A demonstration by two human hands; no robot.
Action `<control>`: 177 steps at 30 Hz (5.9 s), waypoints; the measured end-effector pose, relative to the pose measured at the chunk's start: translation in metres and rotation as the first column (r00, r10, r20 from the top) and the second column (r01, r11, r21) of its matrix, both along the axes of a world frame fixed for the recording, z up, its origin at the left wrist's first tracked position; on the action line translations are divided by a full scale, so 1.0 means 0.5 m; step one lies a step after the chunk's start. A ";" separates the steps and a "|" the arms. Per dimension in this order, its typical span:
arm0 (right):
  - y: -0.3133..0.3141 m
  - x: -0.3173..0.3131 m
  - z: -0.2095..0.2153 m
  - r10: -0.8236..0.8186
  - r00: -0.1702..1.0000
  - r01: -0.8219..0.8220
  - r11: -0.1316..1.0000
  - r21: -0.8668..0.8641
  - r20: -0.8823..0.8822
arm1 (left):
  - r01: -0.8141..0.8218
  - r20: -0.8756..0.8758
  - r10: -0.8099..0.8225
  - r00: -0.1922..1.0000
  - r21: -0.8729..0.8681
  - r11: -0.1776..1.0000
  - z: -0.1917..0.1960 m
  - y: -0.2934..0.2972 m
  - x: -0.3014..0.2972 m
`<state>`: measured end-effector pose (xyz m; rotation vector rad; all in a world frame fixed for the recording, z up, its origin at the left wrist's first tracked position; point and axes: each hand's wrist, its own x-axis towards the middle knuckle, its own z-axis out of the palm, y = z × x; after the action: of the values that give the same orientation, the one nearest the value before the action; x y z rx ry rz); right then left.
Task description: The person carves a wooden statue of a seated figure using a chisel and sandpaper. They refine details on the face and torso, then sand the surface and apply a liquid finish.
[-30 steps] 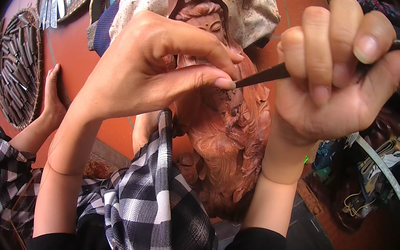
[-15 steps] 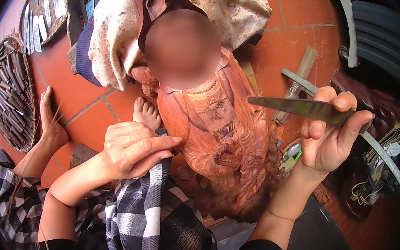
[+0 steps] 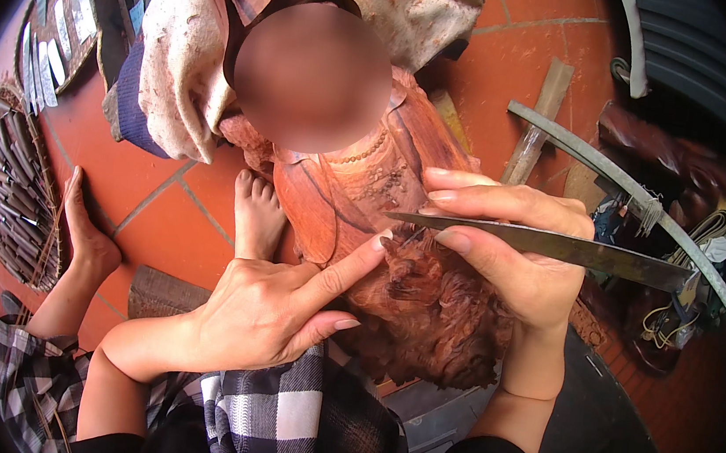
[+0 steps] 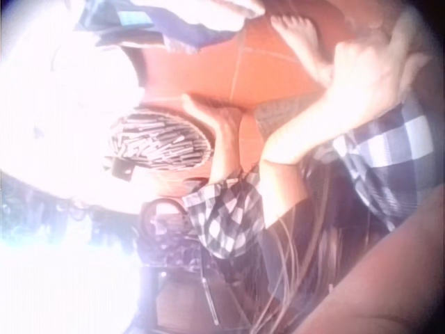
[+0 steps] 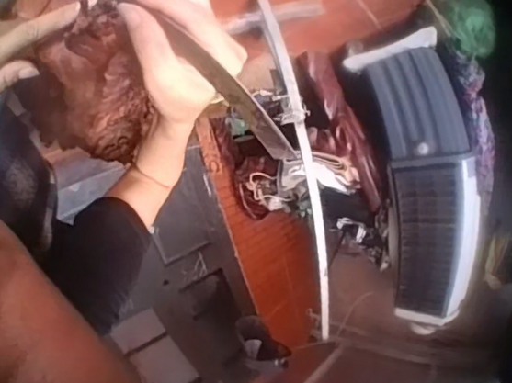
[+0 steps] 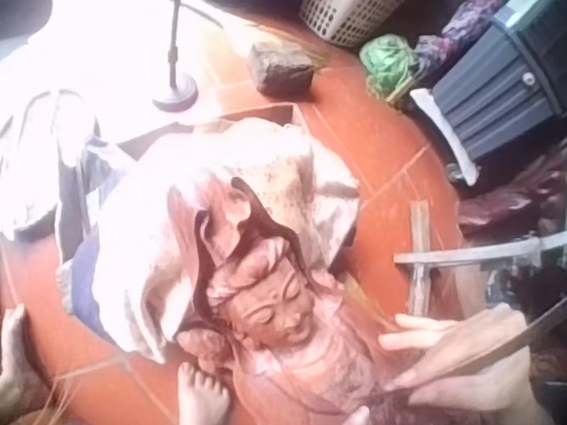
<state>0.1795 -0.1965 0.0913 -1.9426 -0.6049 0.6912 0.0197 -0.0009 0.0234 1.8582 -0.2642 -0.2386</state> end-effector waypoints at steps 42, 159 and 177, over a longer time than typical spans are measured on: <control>0.036 0.021 -0.003 0.169 0.983 -0.176 0.978 -0.115 -0.066 | -0.317 0.047 0.361 0.931 -0.386 0.866 -0.065 -0.014 -0.015; 0.073 -0.036 0.022 -0.032 0.994 0.056 0.969 -0.239 0.103 | -0.200 0.173 0.150 0.973 0.321 0.926 -0.046 -0.038 0.027; 0.092 -0.039 0.026 0.004 0.993 0.027 0.967 -0.255 0.122 | -0.275 0.193 0.225 0.955 0.294 0.915 -0.050 -0.049 0.028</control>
<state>0.1601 -0.1506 0.1043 -2.2396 -0.6019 0.6738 0.0336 -0.0252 -0.0019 2.2132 -0.0927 0.0474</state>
